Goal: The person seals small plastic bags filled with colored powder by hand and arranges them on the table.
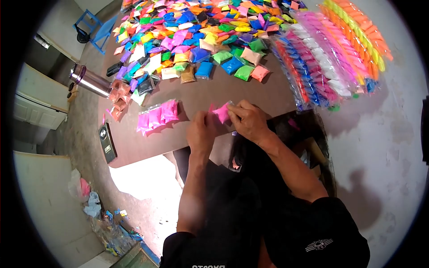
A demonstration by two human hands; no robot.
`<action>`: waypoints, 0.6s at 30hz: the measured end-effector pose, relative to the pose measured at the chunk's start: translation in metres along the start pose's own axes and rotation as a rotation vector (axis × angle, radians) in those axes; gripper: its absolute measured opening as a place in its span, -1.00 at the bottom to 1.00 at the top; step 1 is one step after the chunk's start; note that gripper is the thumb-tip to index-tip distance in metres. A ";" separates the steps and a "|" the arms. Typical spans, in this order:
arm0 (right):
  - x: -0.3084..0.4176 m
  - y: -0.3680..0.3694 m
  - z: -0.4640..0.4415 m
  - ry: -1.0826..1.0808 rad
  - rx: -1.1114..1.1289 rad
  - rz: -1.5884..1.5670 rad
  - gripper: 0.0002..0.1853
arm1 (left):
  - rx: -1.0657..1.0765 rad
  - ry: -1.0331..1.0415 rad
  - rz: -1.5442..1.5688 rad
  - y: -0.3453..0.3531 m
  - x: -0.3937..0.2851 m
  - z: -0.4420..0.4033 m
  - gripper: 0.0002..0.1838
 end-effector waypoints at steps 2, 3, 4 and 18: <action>0.000 0.000 0.000 -0.001 0.000 0.010 -0.85 | 0.063 -0.044 0.059 -0.012 -0.004 0.000 -0.90; 0.000 0.000 0.000 0.003 0.004 0.019 -0.85 | 0.062 -0.039 0.060 -0.011 -0.004 0.005 -0.90; 0.000 0.001 0.001 0.007 0.002 0.018 -0.85 | 0.017 -0.005 0.059 -0.011 -0.004 0.015 -0.90; -0.004 0.005 0.003 -0.064 -0.053 0.010 -0.87 | 0.044 0.006 -0.140 -0.008 -0.002 0.006 -0.91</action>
Point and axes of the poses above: each hand's wrist, its own z-axis away from the middle knuckle, its own y-axis out of the palm, x = y × z, the point moved 1 cm from there along -z, towards the middle knuckle, and after that the axes turned 15 degrees about -z, right-handed, at the moved point
